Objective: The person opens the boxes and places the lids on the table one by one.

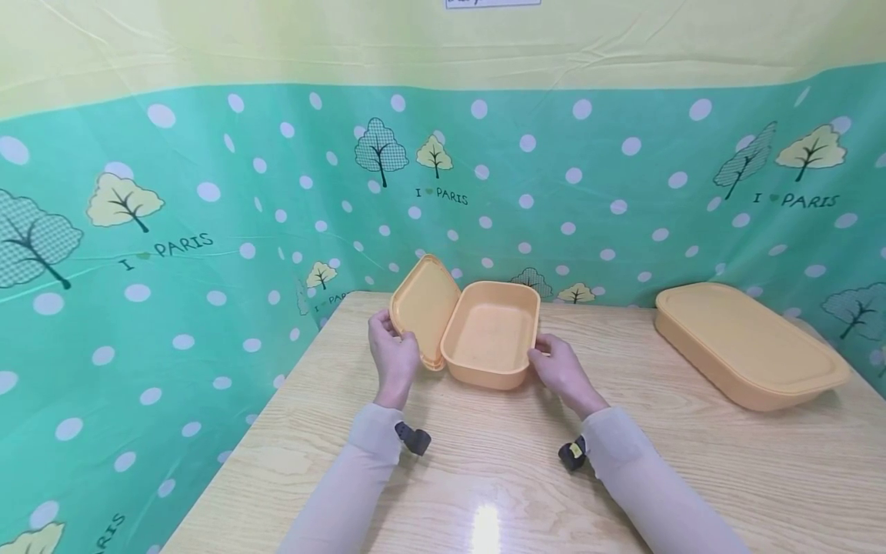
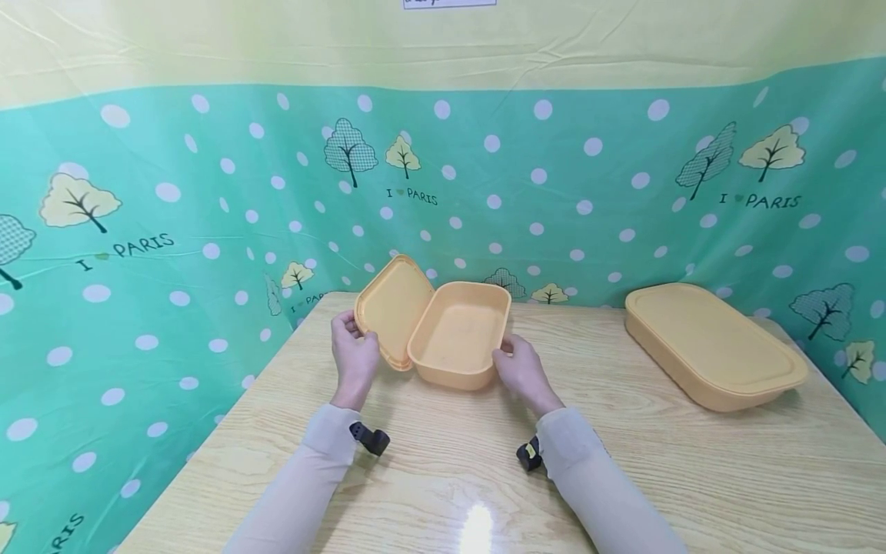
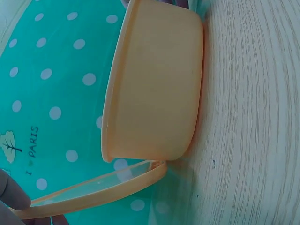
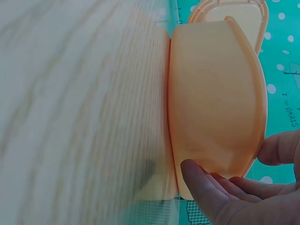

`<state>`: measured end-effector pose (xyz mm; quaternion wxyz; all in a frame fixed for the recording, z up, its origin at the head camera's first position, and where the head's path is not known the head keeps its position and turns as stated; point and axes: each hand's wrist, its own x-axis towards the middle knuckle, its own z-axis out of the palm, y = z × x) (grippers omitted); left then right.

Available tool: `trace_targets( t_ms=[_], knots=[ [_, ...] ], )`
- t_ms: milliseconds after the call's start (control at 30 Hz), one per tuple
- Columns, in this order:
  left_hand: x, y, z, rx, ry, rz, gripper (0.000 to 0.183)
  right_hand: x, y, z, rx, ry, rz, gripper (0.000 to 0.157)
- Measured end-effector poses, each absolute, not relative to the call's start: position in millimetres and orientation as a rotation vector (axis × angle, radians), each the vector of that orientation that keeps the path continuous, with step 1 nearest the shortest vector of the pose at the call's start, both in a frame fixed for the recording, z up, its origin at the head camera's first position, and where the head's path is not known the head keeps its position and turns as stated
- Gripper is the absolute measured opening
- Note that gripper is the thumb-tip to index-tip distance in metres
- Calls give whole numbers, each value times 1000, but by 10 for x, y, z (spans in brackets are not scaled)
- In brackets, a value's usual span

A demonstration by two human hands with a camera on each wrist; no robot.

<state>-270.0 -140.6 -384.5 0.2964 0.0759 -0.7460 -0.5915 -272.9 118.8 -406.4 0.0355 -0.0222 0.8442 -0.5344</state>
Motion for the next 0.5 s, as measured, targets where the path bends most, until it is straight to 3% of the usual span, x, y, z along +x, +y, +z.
trace_targets(
  t_ms=[500],
  knots=[
    [-2720,-1425,-3833,220,-1976,-1568,48,-2744,1183,-4065,-94,2585,-1672,46]
  ],
)
